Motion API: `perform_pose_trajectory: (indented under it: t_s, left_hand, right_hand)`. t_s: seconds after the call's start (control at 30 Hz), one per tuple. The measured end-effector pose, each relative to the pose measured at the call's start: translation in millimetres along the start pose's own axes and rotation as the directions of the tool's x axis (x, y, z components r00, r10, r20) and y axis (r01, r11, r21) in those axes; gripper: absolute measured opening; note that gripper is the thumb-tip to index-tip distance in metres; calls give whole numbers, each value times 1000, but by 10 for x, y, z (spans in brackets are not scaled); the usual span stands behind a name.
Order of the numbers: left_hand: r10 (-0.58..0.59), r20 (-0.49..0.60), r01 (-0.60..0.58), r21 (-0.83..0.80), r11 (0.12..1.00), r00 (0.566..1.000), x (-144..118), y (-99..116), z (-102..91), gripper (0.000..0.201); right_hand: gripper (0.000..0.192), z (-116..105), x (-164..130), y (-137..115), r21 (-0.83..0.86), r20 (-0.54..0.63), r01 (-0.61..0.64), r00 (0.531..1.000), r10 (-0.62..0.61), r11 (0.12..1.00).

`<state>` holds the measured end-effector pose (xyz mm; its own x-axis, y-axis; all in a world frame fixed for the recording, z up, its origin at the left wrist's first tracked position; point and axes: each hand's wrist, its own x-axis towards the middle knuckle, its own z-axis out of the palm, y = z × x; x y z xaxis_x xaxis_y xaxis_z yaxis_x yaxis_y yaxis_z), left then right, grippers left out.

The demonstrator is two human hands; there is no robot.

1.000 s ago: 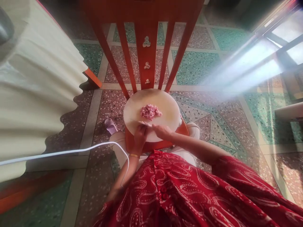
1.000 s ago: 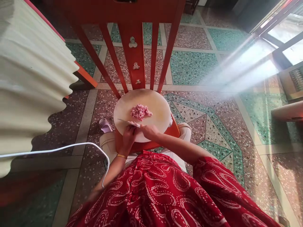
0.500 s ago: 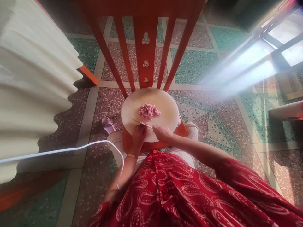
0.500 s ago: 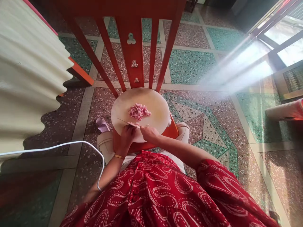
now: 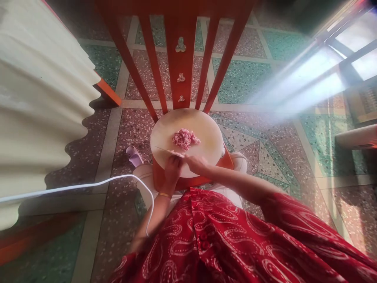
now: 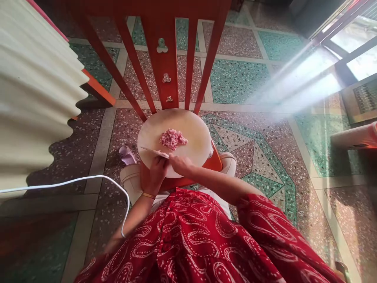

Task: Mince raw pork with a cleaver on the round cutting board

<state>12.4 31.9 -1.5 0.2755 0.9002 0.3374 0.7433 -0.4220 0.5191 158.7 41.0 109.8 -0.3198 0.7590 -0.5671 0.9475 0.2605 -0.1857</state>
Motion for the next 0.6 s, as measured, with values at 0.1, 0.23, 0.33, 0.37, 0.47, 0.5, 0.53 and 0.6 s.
perform_pose_trajectory:
  t_s: [0.1,0.23,0.33,0.37,0.47,0.5,0.53,0.6]
  left_hand:
    - [29,34,-30,50,998,999,4,-4,-20,15]
    - [21,-28,-23,-49,999,999,-43,40,-101,16]
    - [2,-77,-10,-92,996,997,-71,72,-126,17]
    - [-4,-84,-3,-86,996,996,-71,79,-125,17]
    - [-14,-65,12,-43,999,998,-48,88,-103,17]
    - [-16,-54,14,-30,999,998,-40,87,-94,17]
    - [-17,-46,16,-20,1000,999,-35,82,-84,17]
    - [-21,-50,20,-15,1000,999,-32,63,-63,17]
  right_hand:
    - [25,-113,145,-134,33,-27,21,999,-20,999]
    - [28,-104,-75,62,-17,-16,-22,1000,22,1000]
    - [27,-55,-320,253,-49,-25,-93,995,92,994]
    - [27,-37,-382,281,-51,-36,-91,995,89,995]
    - [29,35,-489,264,-53,-82,-59,995,55,997]
    - [30,62,-499,240,-61,-95,-60,994,54,996]
    - [30,85,-493,213,-72,-106,-64,993,57,995]
    - [30,101,-428,149,-90,-100,-75,993,66,993]
